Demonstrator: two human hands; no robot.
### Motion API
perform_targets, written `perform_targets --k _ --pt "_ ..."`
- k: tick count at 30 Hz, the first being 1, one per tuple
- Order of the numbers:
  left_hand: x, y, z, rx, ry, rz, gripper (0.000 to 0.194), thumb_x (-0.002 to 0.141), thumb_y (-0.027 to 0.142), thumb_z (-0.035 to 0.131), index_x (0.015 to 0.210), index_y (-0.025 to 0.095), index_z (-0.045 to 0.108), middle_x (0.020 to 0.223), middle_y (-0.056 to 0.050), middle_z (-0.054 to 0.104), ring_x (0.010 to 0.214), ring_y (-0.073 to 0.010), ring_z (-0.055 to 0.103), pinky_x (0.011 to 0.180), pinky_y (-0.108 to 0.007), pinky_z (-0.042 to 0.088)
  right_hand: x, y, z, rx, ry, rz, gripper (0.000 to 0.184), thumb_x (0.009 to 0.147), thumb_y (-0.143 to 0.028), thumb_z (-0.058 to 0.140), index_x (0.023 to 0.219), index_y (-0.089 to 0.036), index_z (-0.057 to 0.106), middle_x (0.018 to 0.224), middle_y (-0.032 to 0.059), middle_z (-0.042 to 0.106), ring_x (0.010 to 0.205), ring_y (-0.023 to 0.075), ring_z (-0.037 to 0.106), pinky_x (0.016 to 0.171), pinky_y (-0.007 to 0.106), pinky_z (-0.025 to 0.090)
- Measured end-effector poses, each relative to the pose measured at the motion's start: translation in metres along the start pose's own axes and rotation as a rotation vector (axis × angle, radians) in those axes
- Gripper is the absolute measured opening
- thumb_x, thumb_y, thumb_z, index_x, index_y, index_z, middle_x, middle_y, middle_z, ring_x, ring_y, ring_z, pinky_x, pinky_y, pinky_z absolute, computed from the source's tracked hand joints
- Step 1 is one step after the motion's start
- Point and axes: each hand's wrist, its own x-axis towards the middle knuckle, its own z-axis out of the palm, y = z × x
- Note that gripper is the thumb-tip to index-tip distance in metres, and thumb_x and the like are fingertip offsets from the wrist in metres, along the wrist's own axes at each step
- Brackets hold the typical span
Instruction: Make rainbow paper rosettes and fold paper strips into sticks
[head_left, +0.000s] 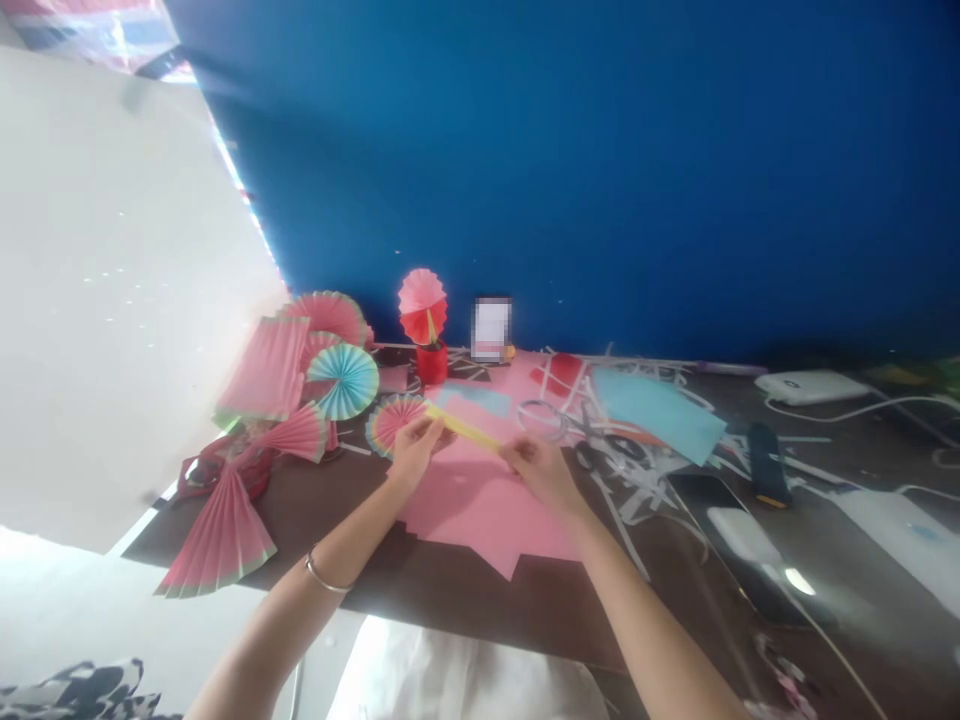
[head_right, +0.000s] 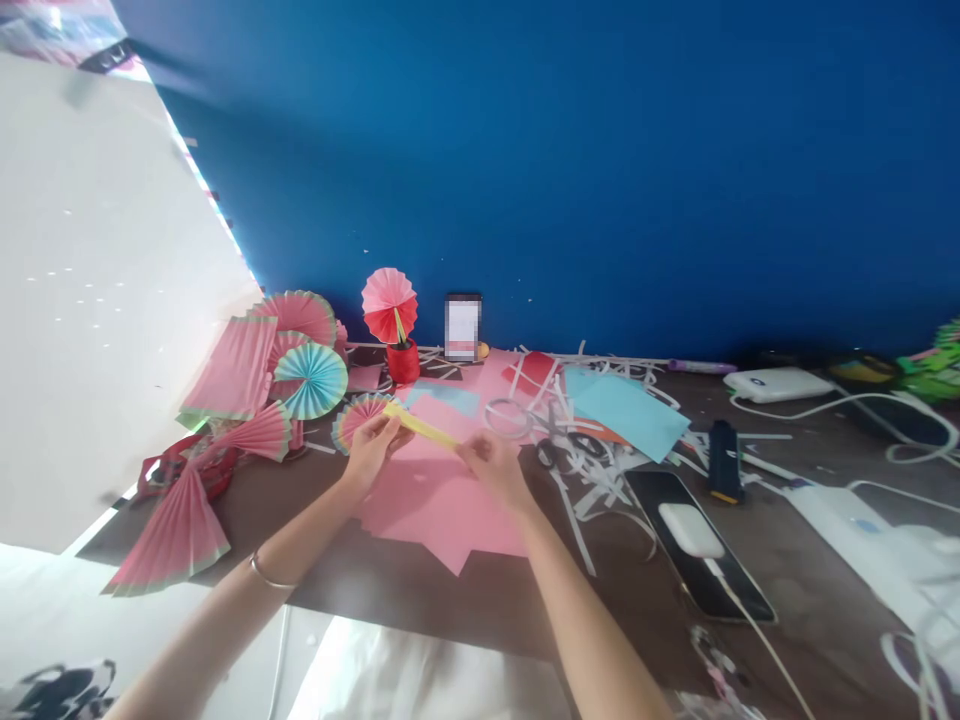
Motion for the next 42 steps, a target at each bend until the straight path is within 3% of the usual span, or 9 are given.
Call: perform_targets --k 10,15,19,23,29,32,38,42 --pt "0.008 -0.001 -0.01 -0.073 0.053 -0.105 0.03 0.059 0.036 0.076 0.074 0.011 0.07 0.073 -0.008 0.07 0.07 -0.0188 0.067 0.074 -0.035 0.053 -0.001 0.001 -0.001 -0.073 -0.028 -0.006 0.028 0.071 -0.043 0.06 0.063 -0.018 0.051 0.055 -0.0024 0.052 0.05 0.012 0.048 0.05 0.024 0.035" --pt "0.0 -0.008 -0.004 -0.001 0.026 -0.06 0.034 0.06 0.04 0.074 0.077 0.01 0.071 0.076 -0.009 0.071 0.077 -0.0217 0.068 0.082 -0.04 0.052 -0.003 0.001 0.006 -0.407 0.107 -0.207 0.024 0.078 -0.041 0.052 0.075 -0.018 0.057 0.076 0.0058 0.063 0.074 0.0208 0.057 0.068 0.033 0.042" --pt "-0.011 -0.011 0.004 0.045 -0.091 -0.082 0.035 0.064 0.041 0.071 0.079 0.009 0.072 0.077 -0.009 0.071 0.081 -0.0233 0.067 0.087 -0.042 0.05 -0.012 -0.011 0.019 -0.556 0.091 -0.379 0.024 0.083 -0.039 0.049 0.089 -0.02 0.062 0.09 0.0083 0.065 0.089 0.0241 0.057 0.08 0.037 0.04" --pt "-0.016 -0.009 0.01 0.028 -0.221 -0.159 0.037 0.067 0.042 0.069 0.078 0.007 0.071 0.079 -0.012 0.071 0.085 -0.0253 0.066 0.087 -0.042 0.049 -0.018 -0.021 0.026 -0.403 0.063 -0.216 0.029 0.083 -0.045 0.047 0.082 -0.021 0.062 0.082 0.0054 0.068 0.074 0.02 0.061 0.067 0.03 0.044" --pt "-0.013 -0.006 0.008 0.074 -0.285 -0.216 0.042 0.064 0.046 0.07 0.085 0.009 0.069 0.08 -0.012 0.071 0.083 -0.027 0.067 0.079 -0.04 0.052 -0.013 -0.02 0.019 -0.181 -0.016 -0.091 0.036 0.076 -0.051 0.054 0.068 -0.018 0.064 0.067 0.0037 0.067 0.062 0.0179 0.06 0.055 0.025 0.042" --pt "-0.012 -0.005 0.005 0.096 -0.29 -0.205 0.042 0.066 0.047 0.068 0.082 0.008 0.069 0.079 -0.012 0.071 0.083 -0.0276 0.067 0.078 -0.04 0.053 -0.014 -0.021 0.018 -0.217 -0.025 -0.101 0.032 0.078 -0.048 0.053 0.073 -0.019 0.066 0.073 0.0031 0.068 0.065 0.0173 0.061 0.057 0.025 0.043" --pt "-0.012 -0.004 0.006 0.028 -0.289 -0.225 0.045 0.066 0.049 0.067 0.079 0.006 0.068 0.081 -0.015 0.071 0.084 -0.0288 0.067 0.081 -0.043 0.051 -0.019 -0.02 0.027 -0.332 0.093 -0.201 0.023 0.079 -0.037 0.051 0.077 -0.019 0.065 0.079 0.005 0.068 0.071 0.0178 0.062 0.064 0.026 0.044" --pt "-0.013 -0.005 0.007 0.103 -0.307 -0.199 0.04 0.065 0.042 0.071 0.083 0.007 0.068 0.083 -0.013 0.07 0.084 -0.0265 0.066 0.082 -0.041 0.051 -0.018 -0.016 0.027 -0.345 0.111 -0.209 0.023 0.081 -0.036 0.049 0.077 -0.019 0.065 0.077 0.0045 0.068 0.069 0.0174 0.062 0.063 0.026 0.045"
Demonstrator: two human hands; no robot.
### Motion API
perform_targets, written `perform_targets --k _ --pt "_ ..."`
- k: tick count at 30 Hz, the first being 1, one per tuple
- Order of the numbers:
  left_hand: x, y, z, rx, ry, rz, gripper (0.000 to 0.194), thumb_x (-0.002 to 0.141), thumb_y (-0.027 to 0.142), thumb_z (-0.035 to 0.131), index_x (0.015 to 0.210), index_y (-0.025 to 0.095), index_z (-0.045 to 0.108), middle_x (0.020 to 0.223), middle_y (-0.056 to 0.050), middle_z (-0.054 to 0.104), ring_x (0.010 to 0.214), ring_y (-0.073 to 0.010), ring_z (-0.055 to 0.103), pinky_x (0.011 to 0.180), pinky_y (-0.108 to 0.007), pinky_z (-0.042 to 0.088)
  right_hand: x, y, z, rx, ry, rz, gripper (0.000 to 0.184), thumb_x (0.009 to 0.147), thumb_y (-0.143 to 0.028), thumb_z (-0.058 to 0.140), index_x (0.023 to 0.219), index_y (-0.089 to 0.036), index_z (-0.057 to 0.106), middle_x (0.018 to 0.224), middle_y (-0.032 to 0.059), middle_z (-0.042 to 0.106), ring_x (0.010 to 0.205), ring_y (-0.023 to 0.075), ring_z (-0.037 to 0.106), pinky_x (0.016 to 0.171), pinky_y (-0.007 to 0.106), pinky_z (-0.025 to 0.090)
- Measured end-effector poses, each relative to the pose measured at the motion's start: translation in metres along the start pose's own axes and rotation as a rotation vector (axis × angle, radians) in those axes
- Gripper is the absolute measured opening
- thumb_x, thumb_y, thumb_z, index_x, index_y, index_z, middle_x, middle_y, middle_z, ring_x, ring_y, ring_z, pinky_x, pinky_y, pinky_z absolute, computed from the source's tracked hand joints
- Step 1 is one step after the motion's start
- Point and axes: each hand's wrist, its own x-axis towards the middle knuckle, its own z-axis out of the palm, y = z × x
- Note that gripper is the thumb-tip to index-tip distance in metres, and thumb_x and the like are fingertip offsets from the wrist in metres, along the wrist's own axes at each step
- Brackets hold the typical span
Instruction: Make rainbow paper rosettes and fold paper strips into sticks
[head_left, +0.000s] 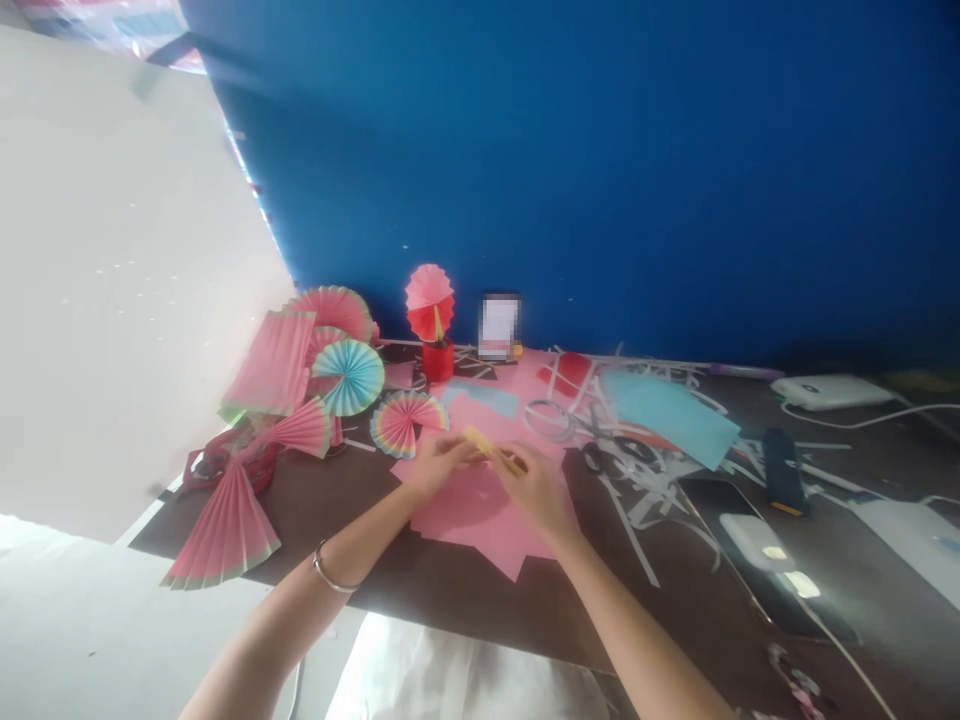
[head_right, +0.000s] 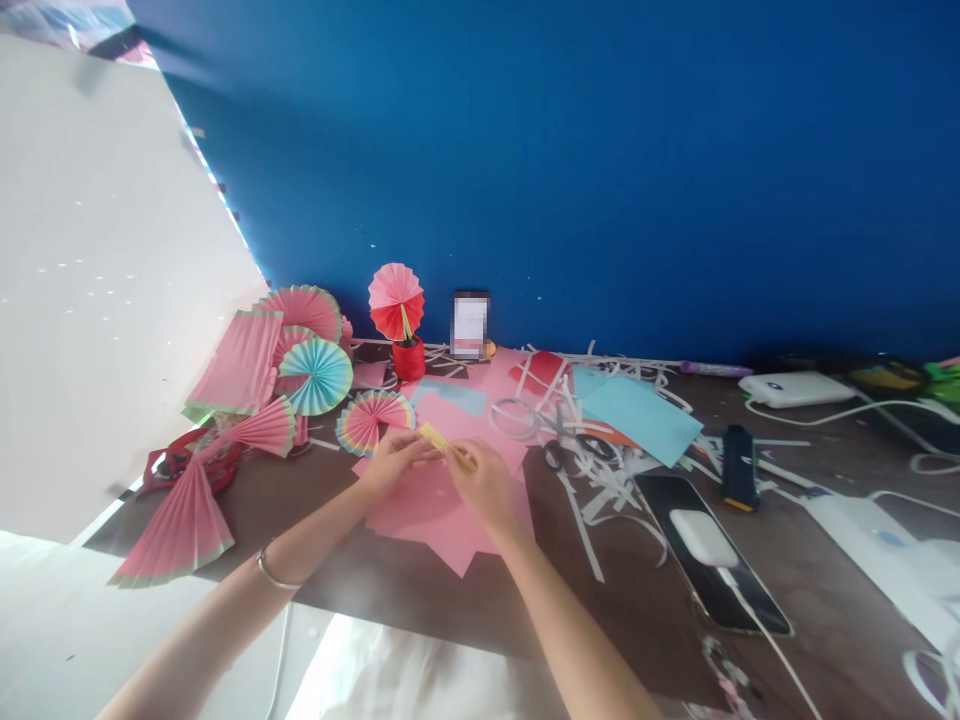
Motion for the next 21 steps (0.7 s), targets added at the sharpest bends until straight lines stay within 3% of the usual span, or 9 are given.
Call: perform_targets --k 12,16,21 --pt "0.002 -0.008 0.0 0.067 0.112 0.019 0.026 0.068 0.038 0.067 0.066 0.012 0.064 0.07 -0.01 0.069 0.069 -0.0214 0.067 0.073 -0.034 0.054 -0.009 0.0 0.005 -0.302 0.044 -0.151 0.027 0.086 -0.03 0.041 0.099 -0.025 0.065 0.093 0.0035 0.066 0.077 0.0168 0.062 0.065 0.027 0.045" --pt "0.003 -0.011 -0.002 0.029 0.122 0.033 0.025 0.066 0.038 0.068 0.06 0.014 0.062 0.063 -0.006 0.067 0.065 -0.0195 0.066 0.071 -0.033 0.055 -0.003 0.005 0.005 -0.092 -0.061 -0.062 0.026 0.085 -0.033 0.044 0.1 -0.025 0.063 0.096 0.0035 0.066 0.084 0.0181 0.062 0.072 0.029 0.047" --pt "0.004 -0.009 -0.002 0.019 0.144 0.053 0.029 0.067 0.041 0.067 0.066 0.012 0.063 0.062 -0.004 0.066 0.064 -0.019 0.066 0.068 -0.031 0.054 0.005 0.014 0.009 0.231 -0.123 0.138 0.027 0.078 -0.044 0.053 0.086 -0.019 0.06 0.083 0.0055 0.068 0.073 0.0189 0.064 0.063 0.029 0.049"
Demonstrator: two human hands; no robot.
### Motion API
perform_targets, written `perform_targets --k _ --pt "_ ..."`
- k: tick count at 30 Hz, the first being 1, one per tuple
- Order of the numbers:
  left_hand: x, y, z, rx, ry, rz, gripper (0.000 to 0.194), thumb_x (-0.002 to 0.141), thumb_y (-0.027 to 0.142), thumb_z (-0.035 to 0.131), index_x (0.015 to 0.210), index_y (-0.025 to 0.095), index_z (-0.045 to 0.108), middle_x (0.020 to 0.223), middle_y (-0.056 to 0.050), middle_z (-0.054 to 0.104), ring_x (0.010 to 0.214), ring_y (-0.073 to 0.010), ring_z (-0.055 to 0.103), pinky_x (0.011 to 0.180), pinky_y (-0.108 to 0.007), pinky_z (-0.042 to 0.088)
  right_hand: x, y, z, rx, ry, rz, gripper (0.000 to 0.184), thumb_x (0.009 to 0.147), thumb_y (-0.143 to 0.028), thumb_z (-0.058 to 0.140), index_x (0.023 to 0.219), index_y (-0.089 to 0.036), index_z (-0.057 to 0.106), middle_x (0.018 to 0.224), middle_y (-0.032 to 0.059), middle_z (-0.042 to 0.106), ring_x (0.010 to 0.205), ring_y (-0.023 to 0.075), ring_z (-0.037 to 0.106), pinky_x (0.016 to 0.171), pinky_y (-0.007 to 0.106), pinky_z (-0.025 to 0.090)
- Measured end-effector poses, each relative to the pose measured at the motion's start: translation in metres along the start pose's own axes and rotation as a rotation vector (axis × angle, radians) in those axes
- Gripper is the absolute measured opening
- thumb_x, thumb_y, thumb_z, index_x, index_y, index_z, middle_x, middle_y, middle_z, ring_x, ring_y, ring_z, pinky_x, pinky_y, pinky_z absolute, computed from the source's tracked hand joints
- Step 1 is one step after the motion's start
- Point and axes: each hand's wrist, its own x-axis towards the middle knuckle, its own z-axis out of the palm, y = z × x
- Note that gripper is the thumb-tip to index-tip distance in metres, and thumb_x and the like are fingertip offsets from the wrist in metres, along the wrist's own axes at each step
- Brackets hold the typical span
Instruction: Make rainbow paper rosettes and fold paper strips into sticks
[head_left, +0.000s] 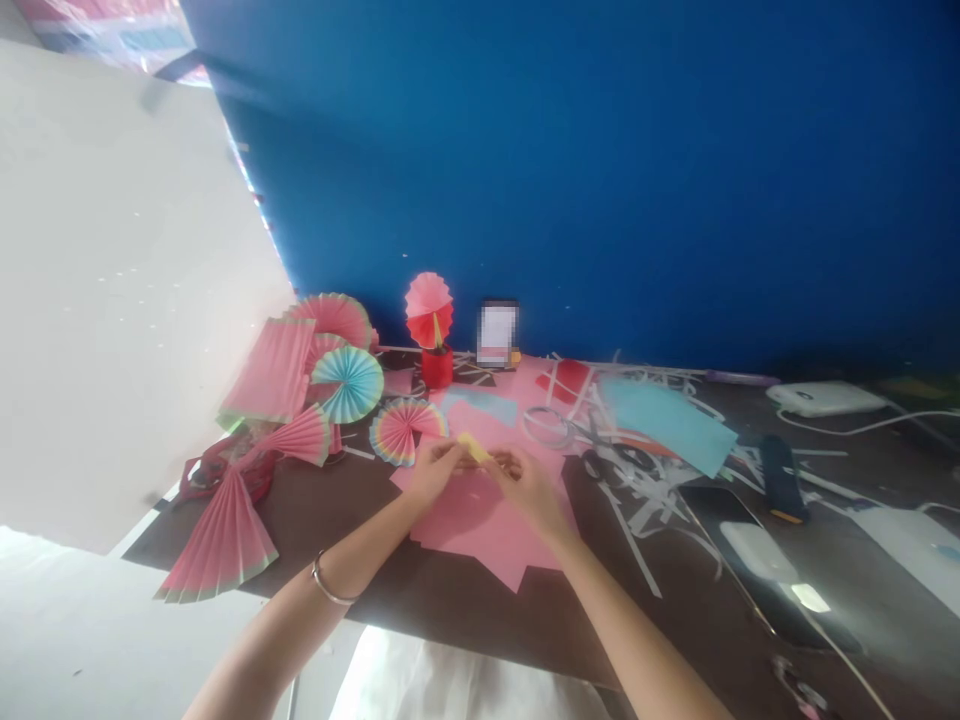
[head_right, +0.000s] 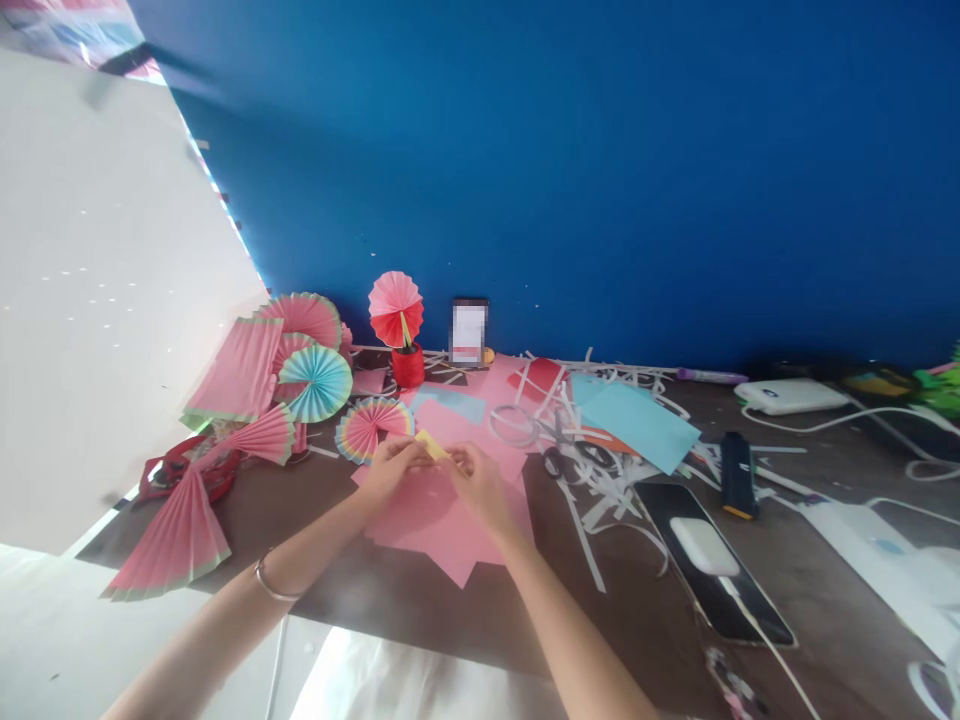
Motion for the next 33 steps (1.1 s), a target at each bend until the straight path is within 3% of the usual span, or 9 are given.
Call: perform_targets --k 3,8,12,17,20,23,26,29,33 --pt "0.0 0.003 0.001 0.006 0.027 -0.001 0.032 0.068 0.043 0.066 0.069 0.011 0.064 0.064 -0.005 0.067 0.066 -0.0196 0.067 0.068 -0.031 0.053 0.001 0.003 0.0 0.037 -0.008 0.026 0.029 0.076 -0.047 0.054 0.086 -0.02 0.058 0.082 0.005 0.067 0.073 0.0192 0.063 0.06 0.029 0.048" --pt "0.001 0.003 0.0 0.114 0.015 0.01 0.035 0.069 0.047 0.063 0.072 0.012 0.064 0.067 -0.006 0.068 0.064 -0.0197 0.066 0.062 -0.03 0.052 0.0 0.003 -0.006 -0.136 -0.042 -0.01 0.028 0.081 -0.047 0.047 0.088 -0.022 0.058 0.084 0.0033 0.066 0.075 0.0192 0.061 0.063 0.03 0.046" --pt "0.002 0.001 -0.004 0.248 0.104 0.05 0.029 0.067 0.038 0.066 0.082 0.013 0.061 0.067 -0.005 0.066 0.063 -0.0183 0.065 0.059 -0.029 0.051 0.001 0.005 -0.012 -0.308 -0.095 -0.05 0.026 0.085 -0.042 0.04 0.084 -0.023 0.059 0.081 0.0016 0.065 0.073 0.0183 0.06 0.061 0.028 0.042" --pt "0.001 0.002 -0.007 0.51 0.11 0.152 0.015 0.07 0.028 0.061 0.073 0.014 0.058 0.068 -0.005 0.065 0.06 -0.0154 0.062 0.057 -0.026 0.047 0.001 0.01 -0.013 -0.472 -0.086 -0.098 0.025 0.087 -0.036 0.038 0.087 -0.024 0.059 0.086 0.0018 0.064 0.077 0.0182 0.059 0.063 0.028 0.042" --pt "0.0 0.002 -0.011 0.66 0.158 0.217 0.012 0.073 0.027 0.056 0.074 0.015 0.056 0.071 -0.006 0.065 0.064 -0.0163 0.062 0.059 -0.026 0.045 0.002 0.017 -0.013 -0.509 -0.028 -0.206 0.02 0.085 -0.033 0.042 0.092 -0.023 0.059 0.091 0.0038 0.063 0.086 0.0196 0.057 0.072 0.031 0.043" --pt "0.0 0.001 -0.016 0.766 0.164 0.218 0.016 0.075 0.03 0.053 0.082 0.016 0.053 0.064 -0.002 0.063 0.058 -0.0158 0.06 0.057 -0.027 0.042 0.007 0.029 -0.016 -0.473 0.128 -0.304 0.02 0.084 -0.03 0.044 0.097 -0.02 0.057 0.099 0.0067 0.061 0.097 0.0214 0.054 0.086 0.036 0.04" --pt "0.0 0.0 -0.018 0.832 0.161 0.211 0.019 0.076 0.03 0.051 0.089 0.017 0.05 0.059 0.001 0.059 0.052 -0.0141 0.055 0.054 -0.025 0.038 0.013 0.039 -0.025 -0.42 0.261 -0.356 0.02 0.084 -0.029 0.043 0.093 -0.018 0.057 0.096 0.0087 0.061 0.097 0.0221 0.054 0.088 0.038 0.04" --pt "-0.002 -0.002 -0.016 0.921 0.101 0.229 0.011 0.077 0.027 0.048 0.081 0.017 0.052 0.063 0.0 0.058 0.055 -0.014 0.055 0.054 -0.025 0.037 0.019 0.047 -0.039 -0.436 0.342 -0.371 0.02 0.084 -0.027 0.041 0.09 -0.018 0.057 0.092 0.0091 0.061 0.093 0.0222 0.055 0.085 0.038 0.041" --pt "-0.005 -0.001 -0.012 1.074 0.05 0.235 0.007 0.075 0.018 0.048 0.076 0.017 0.055 0.064 -0.003 0.058 0.06 -0.0155 0.053 0.058 -0.025 0.034 0.02 0.058 -0.052 -0.639 0.417 -0.288 0.021 0.08 -0.022 0.041 0.087 -0.017 0.06 0.091 0.0099 0.061 0.09 0.0236 0.054 0.084 0.041 0.039"
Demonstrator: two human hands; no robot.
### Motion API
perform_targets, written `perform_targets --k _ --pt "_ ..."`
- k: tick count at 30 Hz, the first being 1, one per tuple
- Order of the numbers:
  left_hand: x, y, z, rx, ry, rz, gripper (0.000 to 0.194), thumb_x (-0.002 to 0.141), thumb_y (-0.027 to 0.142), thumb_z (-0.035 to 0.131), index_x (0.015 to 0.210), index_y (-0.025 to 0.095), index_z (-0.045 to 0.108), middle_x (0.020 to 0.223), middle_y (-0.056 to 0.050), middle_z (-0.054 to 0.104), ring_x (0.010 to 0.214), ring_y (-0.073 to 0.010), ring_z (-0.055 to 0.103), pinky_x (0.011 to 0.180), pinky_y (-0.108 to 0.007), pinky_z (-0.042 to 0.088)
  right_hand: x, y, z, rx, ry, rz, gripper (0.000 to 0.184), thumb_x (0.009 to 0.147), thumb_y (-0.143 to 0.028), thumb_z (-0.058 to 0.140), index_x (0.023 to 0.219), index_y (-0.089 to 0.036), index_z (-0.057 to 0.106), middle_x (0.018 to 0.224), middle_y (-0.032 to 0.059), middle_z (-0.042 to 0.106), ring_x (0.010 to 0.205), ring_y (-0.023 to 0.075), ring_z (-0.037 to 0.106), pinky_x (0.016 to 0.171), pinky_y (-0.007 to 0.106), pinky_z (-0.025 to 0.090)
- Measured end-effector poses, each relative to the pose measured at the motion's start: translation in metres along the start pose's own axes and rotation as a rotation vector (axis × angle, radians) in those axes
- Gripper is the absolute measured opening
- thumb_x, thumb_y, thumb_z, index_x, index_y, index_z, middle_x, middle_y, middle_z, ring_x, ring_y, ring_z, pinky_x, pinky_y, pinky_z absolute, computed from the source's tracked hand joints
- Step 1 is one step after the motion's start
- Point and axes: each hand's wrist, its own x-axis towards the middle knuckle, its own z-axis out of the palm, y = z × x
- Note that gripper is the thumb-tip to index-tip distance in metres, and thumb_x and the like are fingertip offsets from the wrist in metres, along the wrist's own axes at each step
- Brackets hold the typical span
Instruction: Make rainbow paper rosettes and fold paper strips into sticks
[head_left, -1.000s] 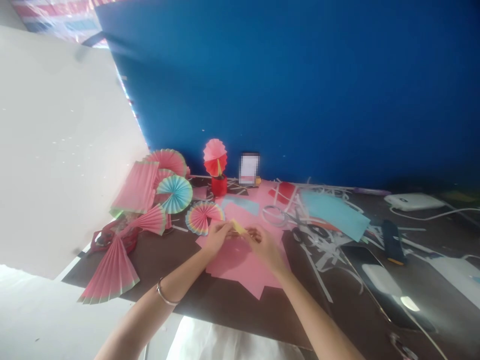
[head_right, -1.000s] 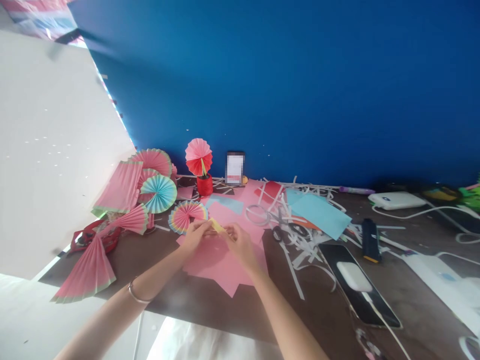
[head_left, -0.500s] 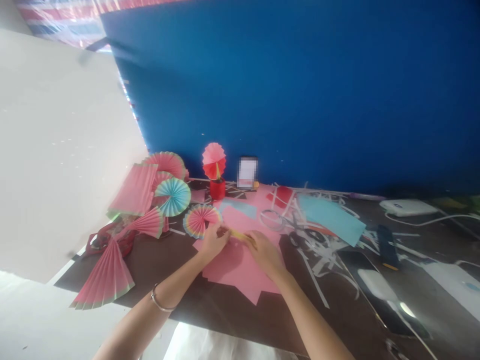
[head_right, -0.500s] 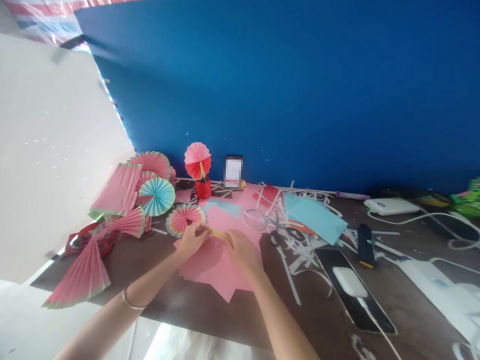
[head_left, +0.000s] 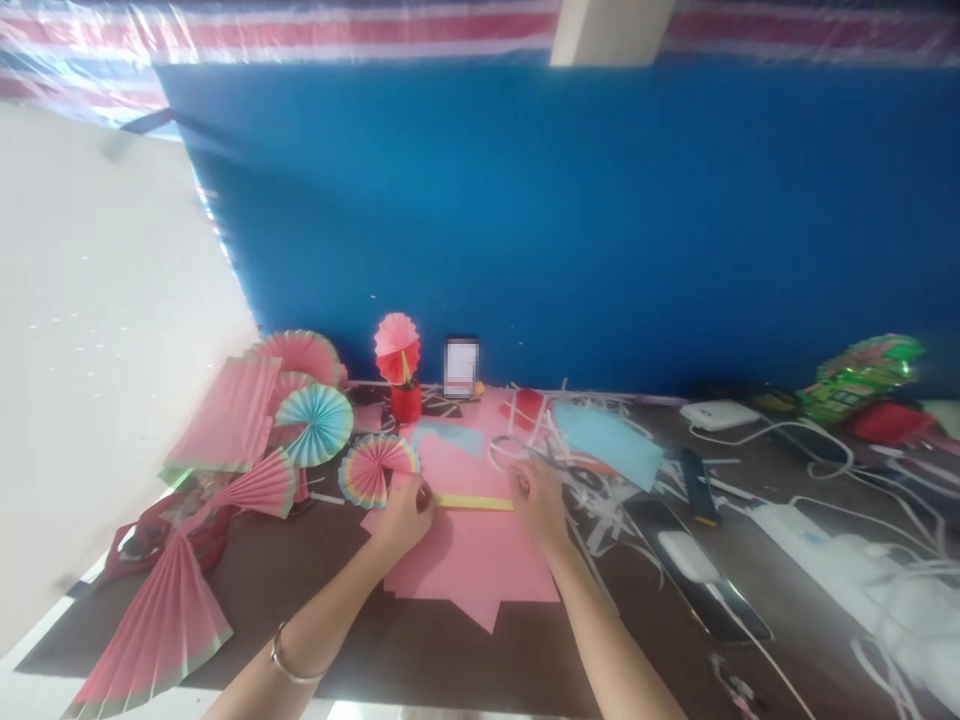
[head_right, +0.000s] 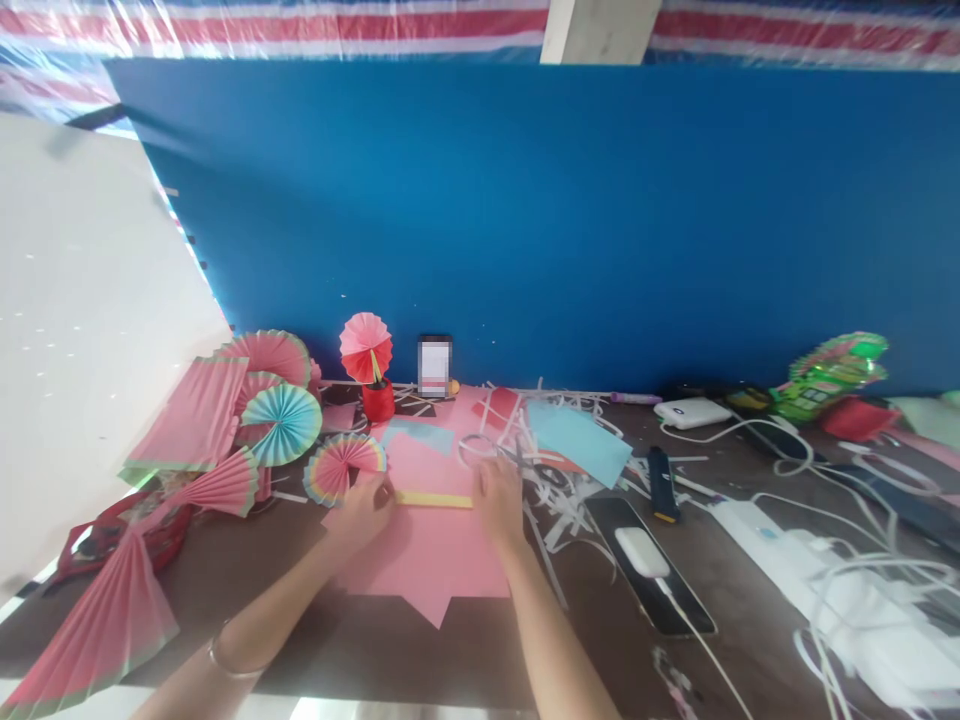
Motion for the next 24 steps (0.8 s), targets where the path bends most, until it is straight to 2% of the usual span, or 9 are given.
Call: perform_targets --k 2,5,8,11,13,17,20,22,24 --pt "-0.003 0.004 -0.002 0.058 -0.047 -0.027 0.009 0.075 0.015 0.047 0.075 0.017 0.056 0.062 -0.003 0.057 0.058 -0.0152 0.052 0.057 -0.025 0.031 -0.003 0.005 0.001 -0.125 -0.009 0.045 0.022 0.078 -0.021 0.043 0.09 -0.017 0.061 0.097 0.0107 0.061 0.094 0.025 0.053 0.085 0.042 0.036" --pt "-0.006 0.012 -0.008 0.124 -0.138 -0.084 0.016 0.076 0.011 0.042 0.071 0.017 0.055 0.06 -0.003 0.056 0.054 -0.0141 0.048 0.054 -0.025 0.026 -0.006 0.006 0.004 -0.196 -0.03 0.044 0.022 0.079 -0.021 0.043 0.089 -0.019 0.063 0.097 0.0093 0.063 0.097 0.0253 0.051 0.087 0.043 0.031" --pt "-0.008 0.016 -0.011 0.135 -0.187 -0.076 0.019 0.077 0.009 0.039 0.072 0.017 0.055 0.065 -0.004 0.058 0.056 -0.014 0.049 0.053 -0.024 0.024 0.001 0.003 0.001 -0.193 -0.068 0.023 0.019 0.08 -0.022 0.044 0.082 -0.02 0.063 0.093 0.0091 0.064 0.098 0.0256 0.052 0.088 0.044 0.03" --pt "-0.007 0.015 -0.009 0.093 -0.232 -0.045 0.022 0.075 0.006 0.038 0.076 0.016 0.057 0.068 -0.004 0.059 0.06 -0.0146 0.051 0.053 -0.024 0.024 0.017 0.003 -0.013 -0.1 -0.075 0.022 0.02 0.081 -0.027 0.043 0.082 -0.02 0.062 0.092 0.0084 0.065 0.098 0.0256 0.054 0.09 0.045 0.03" --pt "-0.006 0.012 -0.006 0.057 -0.262 -0.024 0.019 0.074 0.006 0.04 0.075 0.016 0.057 0.065 -0.002 0.058 0.06 -0.0146 0.051 0.053 -0.024 0.024 0.029 0.004 -0.028 0.012 -0.027 0.099 0.025 0.083 -0.034 0.04 0.083 -0.019 0.06 0.088 0.0084 0.066 0.092 0.0249 0.057 0.087 0.043 0.035" --pt "-0.005 0.009 -0.002 0.005 -0.224 -0.001 0.019 0.078 0.013 0.04 0.076 0.016 0.058 0.061 0.0 0.056 0.057 -0.0139 0.049 0.053 -0.024 0.026 0.046 0.003 -0.059 0.248 0.087 0.378 0.036 0.084 -0.047 0.034 0.076 -0.019 0.055 0.073 0.0067 0.064 0.074 0.0222 0.059 0.071 0.035 0.044" --pt "-0.004 0.01 0.0 -0.078 -0.178 0.005 0.021 0.08 0.022 0.04 0.08 0.017 0.061 0.057 0.001 0.053 0.054 -0.0136 0.048 0.054 -0.024 0.029 0.048 -0.005 -0.074 0.452 0.184 0.56 0.037 0.083 -0.052 0.037 0.065 -0.021 0.05 0.06 0.0025 0.056 0.059 0.0186 0.055 0.057 0.031 0.044" --pt "-0.004 0.011 0.001 -0.153 -0.146 0.001 0.021 0.08 0.027 0.043 0.079 0.017 0.062 0.054 0.001 0.052 0.052 -0.0139 0.047 0.055 -0.025 0.031 0.045 -0.012 -0.078 0.592 0.221 0.616 0.037 0.08 -0.055 0.042 0.065 -0.022 0.049 0.054 0.0001 0.052 0.053 0.0168 0.053 0.051 0.028 0.043" --pt "-0.005 0.011 0.002 -0.218 -0.129 -0.012 0.022 0.079 0.033 0.046 0.078 0.017 0.063 0.054 0.001 0.052 0.051 -0.0144 0.048 0.054 -0.025 0.034 0.037 -0.02 -0.08 0.624 0.222 0.635 0.04 0.077 -0.058 0.046 0.067 -0.02 0.052 0.051 -0.0005 0.05 0.048 0.0156 0.05 0.045 0.027 0.039"
